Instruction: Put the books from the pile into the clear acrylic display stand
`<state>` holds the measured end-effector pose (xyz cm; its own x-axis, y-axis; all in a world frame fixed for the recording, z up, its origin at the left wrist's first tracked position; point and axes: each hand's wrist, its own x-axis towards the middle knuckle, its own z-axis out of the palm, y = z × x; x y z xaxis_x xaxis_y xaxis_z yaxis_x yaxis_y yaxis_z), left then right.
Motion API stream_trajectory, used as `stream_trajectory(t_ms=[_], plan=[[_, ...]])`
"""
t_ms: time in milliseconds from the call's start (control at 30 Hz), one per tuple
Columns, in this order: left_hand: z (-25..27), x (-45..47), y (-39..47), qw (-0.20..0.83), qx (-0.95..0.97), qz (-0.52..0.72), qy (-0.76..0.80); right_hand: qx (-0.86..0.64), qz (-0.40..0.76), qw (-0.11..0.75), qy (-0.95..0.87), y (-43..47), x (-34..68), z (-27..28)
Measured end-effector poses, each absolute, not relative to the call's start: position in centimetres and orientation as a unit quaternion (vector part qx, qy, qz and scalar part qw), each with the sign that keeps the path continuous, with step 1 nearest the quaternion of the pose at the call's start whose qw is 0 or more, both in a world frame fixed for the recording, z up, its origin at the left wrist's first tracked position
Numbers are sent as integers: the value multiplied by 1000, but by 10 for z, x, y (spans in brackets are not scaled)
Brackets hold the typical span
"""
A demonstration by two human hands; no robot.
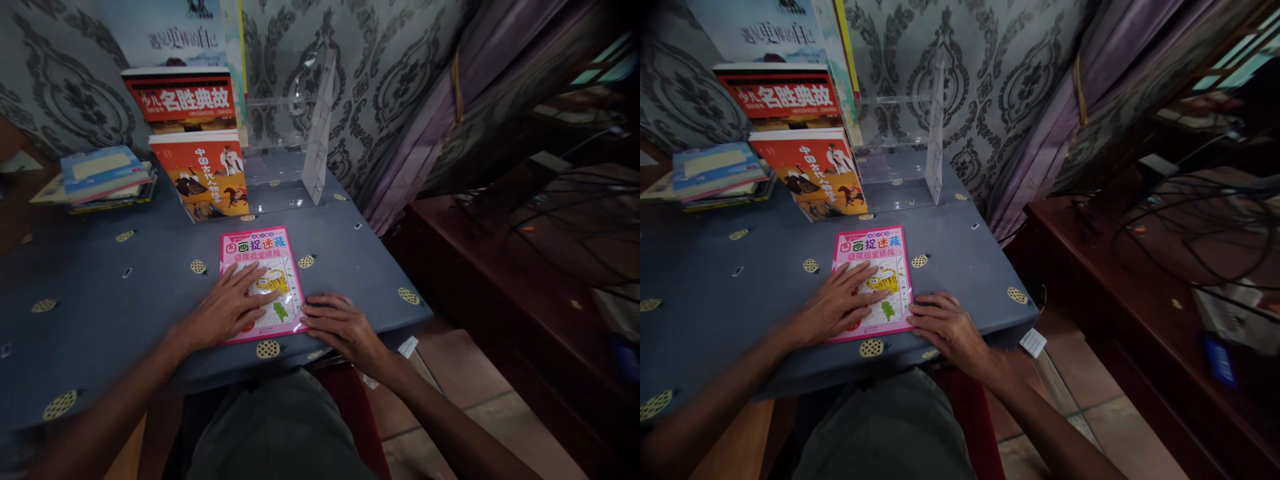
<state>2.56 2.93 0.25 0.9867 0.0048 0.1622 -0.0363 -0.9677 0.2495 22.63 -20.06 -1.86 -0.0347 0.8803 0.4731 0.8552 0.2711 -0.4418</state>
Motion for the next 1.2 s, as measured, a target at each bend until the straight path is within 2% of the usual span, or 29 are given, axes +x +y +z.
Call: stream_trajectory(t_ms=[433, 833, 1200], plan=[[3, 2, 6, 141, 987, 75, 10, -606, 4, 341, -719, -169, 210, 9], [5, 4, 1, 148, 986, 73, 30, -636, 84, 221, -734, -102, 187, -5], [2, 3, 5, 152, 985, 78, 27, -728, 45, 164, -664, -57, 234, -10]])
